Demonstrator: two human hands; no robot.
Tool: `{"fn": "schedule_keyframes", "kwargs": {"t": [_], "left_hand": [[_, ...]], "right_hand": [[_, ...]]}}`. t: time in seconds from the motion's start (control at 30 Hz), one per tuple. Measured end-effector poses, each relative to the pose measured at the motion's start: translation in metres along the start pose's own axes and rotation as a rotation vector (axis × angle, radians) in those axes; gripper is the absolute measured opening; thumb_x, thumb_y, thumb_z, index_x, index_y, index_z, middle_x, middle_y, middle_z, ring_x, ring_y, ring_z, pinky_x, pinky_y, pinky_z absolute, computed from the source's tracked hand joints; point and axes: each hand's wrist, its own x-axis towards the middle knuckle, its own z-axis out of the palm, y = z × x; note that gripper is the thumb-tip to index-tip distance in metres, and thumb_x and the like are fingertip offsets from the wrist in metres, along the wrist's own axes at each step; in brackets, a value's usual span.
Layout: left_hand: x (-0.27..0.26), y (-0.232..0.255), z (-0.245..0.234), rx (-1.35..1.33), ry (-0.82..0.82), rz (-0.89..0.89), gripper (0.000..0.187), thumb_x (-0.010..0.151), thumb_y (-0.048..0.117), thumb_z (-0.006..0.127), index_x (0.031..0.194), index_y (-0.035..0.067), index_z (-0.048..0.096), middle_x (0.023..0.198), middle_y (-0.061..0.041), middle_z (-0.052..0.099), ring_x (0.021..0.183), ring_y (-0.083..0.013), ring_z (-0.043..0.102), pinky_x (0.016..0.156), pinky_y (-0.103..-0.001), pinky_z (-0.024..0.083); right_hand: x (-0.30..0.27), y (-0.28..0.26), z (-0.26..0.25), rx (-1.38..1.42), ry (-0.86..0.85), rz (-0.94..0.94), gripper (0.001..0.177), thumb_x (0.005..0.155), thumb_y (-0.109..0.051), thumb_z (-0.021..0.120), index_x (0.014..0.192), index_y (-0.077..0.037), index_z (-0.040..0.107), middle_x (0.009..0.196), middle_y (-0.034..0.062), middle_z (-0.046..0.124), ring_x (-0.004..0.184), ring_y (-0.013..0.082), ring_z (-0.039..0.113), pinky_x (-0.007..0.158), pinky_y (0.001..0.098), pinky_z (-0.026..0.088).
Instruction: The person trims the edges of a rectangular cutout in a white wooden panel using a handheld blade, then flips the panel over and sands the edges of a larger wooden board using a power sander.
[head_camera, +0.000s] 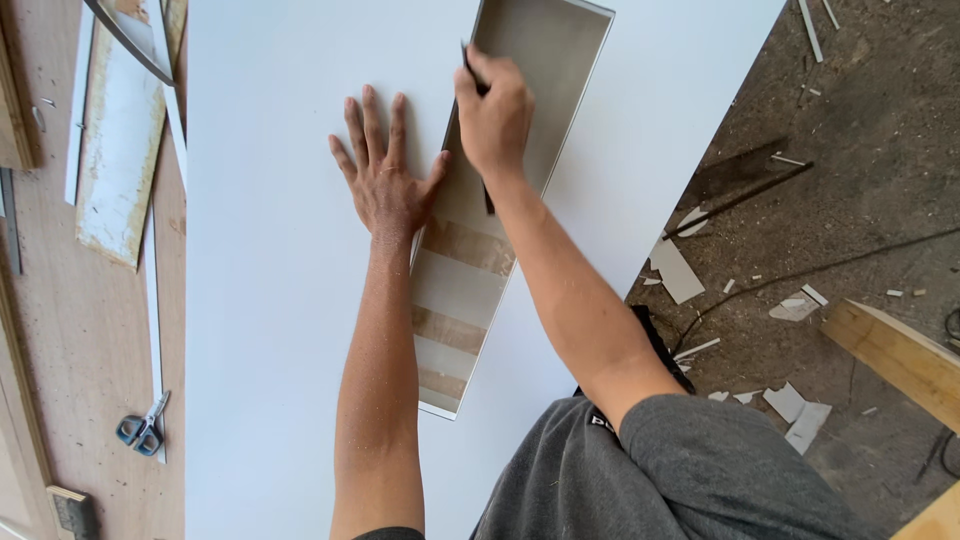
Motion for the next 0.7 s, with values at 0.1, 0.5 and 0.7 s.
{"fn": "schedule_keyframes", "kwargs": {"t": [0.1, 0.5, 0.7], "left_hand": [[0.000, -0.004, 0.002, -0.022, 0.012, -0.003, 0.083, 0.103, 0.072, 0.054, 0.168, 0.030, 0.024, 0.175, -0.005, 0.009, 0.163, -0.0276, 0.005, 0.131, -0.064, 0.008], [-0.002, -0.006, 0.003, -0.023, 0.002, -0.005, 0.083, 0.102, 0.072, 0.054, 0.168, 0.029, 0.026, 0.174, -0.005, 0.009, 0.162, -0.0285, 0.005, 0.130, -0.065, 0.008], [-0.005, -0.006, 0.002, -0.035, 0.015, 0.005, 0.083, 0.101, 0.072, 0.051, 0.167, 0.029, 0.026, 0.175, -0.006, 0.011, 0.163, -0.0294, 0.007, 0.130, -0.065, 0.008]], "right_hand": [[-0.006, 0.003, 0.007, -0.017, -0.005, -0.037, 0.033, 0.092, -0.026, 0.065, 0.116, -0.006, 0.075, 0.105, 0.0120, 0.079, 0.097, 0.0265, 0.077, 0.087, 0.0395, 0.060], [0.032, 0.008, 0.012, -0.004, 0.026, -0.012, 0.033, 0.090, -0.024, 0.067, 0.118, -0.009, 0.075, 0.105, 0.0097, 0.080, 0.099, 0.0253, 0.078, 0.089, 0.0368, 0.060], [0.036, 0.007, 0.000, -0.002, -0.027, -0.012, 0.039, 0.091, -0.030, 0.063, 0.121, -0.010, 0.075, 0.109, 0.0091, 0.079, 0.105, 0.0275, 0.076, 0.093, 0.0408, 0.056]]}}
